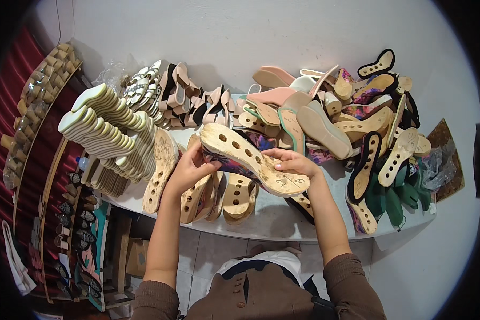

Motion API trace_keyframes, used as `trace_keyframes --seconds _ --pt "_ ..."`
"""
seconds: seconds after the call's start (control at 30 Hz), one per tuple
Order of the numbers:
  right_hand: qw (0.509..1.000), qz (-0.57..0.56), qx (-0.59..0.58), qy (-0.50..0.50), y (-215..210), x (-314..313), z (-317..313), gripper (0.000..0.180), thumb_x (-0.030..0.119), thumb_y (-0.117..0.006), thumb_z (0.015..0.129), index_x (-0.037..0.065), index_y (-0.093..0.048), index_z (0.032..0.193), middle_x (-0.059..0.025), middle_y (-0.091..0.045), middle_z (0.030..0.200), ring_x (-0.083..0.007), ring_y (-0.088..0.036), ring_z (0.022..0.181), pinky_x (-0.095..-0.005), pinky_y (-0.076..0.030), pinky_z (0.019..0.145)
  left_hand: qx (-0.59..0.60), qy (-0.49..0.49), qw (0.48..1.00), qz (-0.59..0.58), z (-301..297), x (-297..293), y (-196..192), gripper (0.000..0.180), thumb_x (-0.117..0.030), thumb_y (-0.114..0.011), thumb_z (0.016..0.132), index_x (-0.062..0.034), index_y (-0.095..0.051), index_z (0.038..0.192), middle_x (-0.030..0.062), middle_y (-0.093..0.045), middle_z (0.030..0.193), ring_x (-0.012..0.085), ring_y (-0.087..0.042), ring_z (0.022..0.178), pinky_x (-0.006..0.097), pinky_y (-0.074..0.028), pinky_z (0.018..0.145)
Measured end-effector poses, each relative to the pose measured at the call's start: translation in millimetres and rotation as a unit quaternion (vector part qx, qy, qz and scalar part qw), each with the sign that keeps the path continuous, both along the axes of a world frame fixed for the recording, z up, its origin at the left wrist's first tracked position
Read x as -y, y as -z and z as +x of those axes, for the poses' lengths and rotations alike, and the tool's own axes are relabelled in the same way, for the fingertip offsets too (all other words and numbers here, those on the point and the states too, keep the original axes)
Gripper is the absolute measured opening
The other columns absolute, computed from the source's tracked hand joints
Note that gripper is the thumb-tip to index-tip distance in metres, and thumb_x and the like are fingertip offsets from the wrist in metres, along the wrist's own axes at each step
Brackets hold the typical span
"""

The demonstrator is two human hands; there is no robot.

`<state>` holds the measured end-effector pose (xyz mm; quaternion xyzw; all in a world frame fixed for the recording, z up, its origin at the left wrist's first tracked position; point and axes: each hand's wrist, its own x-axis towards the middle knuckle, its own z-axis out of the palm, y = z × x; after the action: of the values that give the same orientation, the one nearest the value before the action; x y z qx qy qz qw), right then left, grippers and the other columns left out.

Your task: Organize and inspect stacks of shoe soles and upper components on a workbench.

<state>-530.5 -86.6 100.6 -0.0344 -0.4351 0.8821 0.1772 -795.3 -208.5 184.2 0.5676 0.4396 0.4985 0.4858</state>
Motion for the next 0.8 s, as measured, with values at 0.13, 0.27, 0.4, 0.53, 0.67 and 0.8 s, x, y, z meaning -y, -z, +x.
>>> trace_keyframes --seconds 0.13,0.27,0.4,0.53,0.67,0.8 --pt "0.999 -0.030 -0.040 0.015 0.2 -3.1 -3.6 0.043 0.012 -0.048 0.089 -0.004 -0.039 0.128 -0.0166 -0.051 0.122 -0.0213 -0.054 0.110 -0.0335 -0.045 0.093 -0.034 -0.051 0.997 0.042 2.8 4.9 2.6 0.057 -0.007 -0.066 0.077 0.0015 -0.039 0.127 0.0067 -0.053 0.113 0.0137 -0.051 0.103 0.029 -0.040 0.089" --pt "0.978 -0.053 -0.062 0.194 8.2 -3.1 -7.8 0.038 0.015 -0.043 0.091 -0.004 -0.043 0.124 -0.0161 -0.050 0.126 -0.0233 -0.053 0.112 -0.0351 -0.046 0.091 0.044 -0.124 0.987 0.096 -3.5 10.6 5.8 0.054 -0.005 -0.066 0.078 0.0022 -0.040 0.125 0.0068 -0.054 0.111 0.0137 -0.052 0.099 0.028 -0.041 0.087" --pt "0.911 0.308 0.195 0.195 24.4 17.3 -18.0 0.040 0.001 -0.047 0.082 0.005 -0.048 0.121 -0.0107 -0.057 0.112 -0.0211 -0.056 0.097 -0.0314 -0.048 0.083 0.069 -0.193 0.965 0.164 -5.4 17.4 9.1 0.053 -0.005 -0.066 0.080 0.0013 -0.038 0.125 0.0094 -0.051 0.116 0.0159 -0.049 0.106 0.030 -0.039 0.092" --pt "0.852 0.440 0.208 0.194 37.0 51.7 -39.2 0.063 -0.012 -0.037 0.065 0.005 -0.046 0.125 -0.0132 -0.047 0.126 -0.0224 -0.049 0.110 -0.0345 -0.042 0.091 0.002 -0.244 0.949 0.198 3.9 24.8 9.4 0.055 -0.006 -0.067 0.080 0.0013 -0.037 0.125 0.0102 -0.050 0.119 0.0178 -0.048 0.109 0.030 -0.036 0.095" --pt "0.834 0.475 0.218 0.175 53.2 54.7 -47.2 0.067 -0.012 -0.036 0.065 0.005 -0.042 0.129 -0.0126 -0.047 0.125 -0.0239 -0.049 0.109 -0.0346 -0.041 0.092 -0.001 -0.259 0.947 0.191 3.2 26.3 17.9 0.055 -0.006 -0.068 0.080 0.0010 -0.037 0.125 0.0102 -0.050 0.118 0.0178 -0.049 0.108 0.030 -0.037 0.094" --pt "0.897 0.291 0.212 0.257 52.3 44.0 -45.3 0.063 -0.009 -0.038 0.070 0.007 -0.040 0.130 -0.0082 -0.049 0.122 -0.0201 -0.049 0.106 -0.0326 -0.043 0.089 -0.003 -0.263 0.945 0.196 4.3 31.6 17.8 0.054 -0.006 -0.068 0.079 0.0012 -0.038 0.124 0.0100 -0.051 0.117 0.0174 -0.050 0.107 0.030 -0.038 0.093"
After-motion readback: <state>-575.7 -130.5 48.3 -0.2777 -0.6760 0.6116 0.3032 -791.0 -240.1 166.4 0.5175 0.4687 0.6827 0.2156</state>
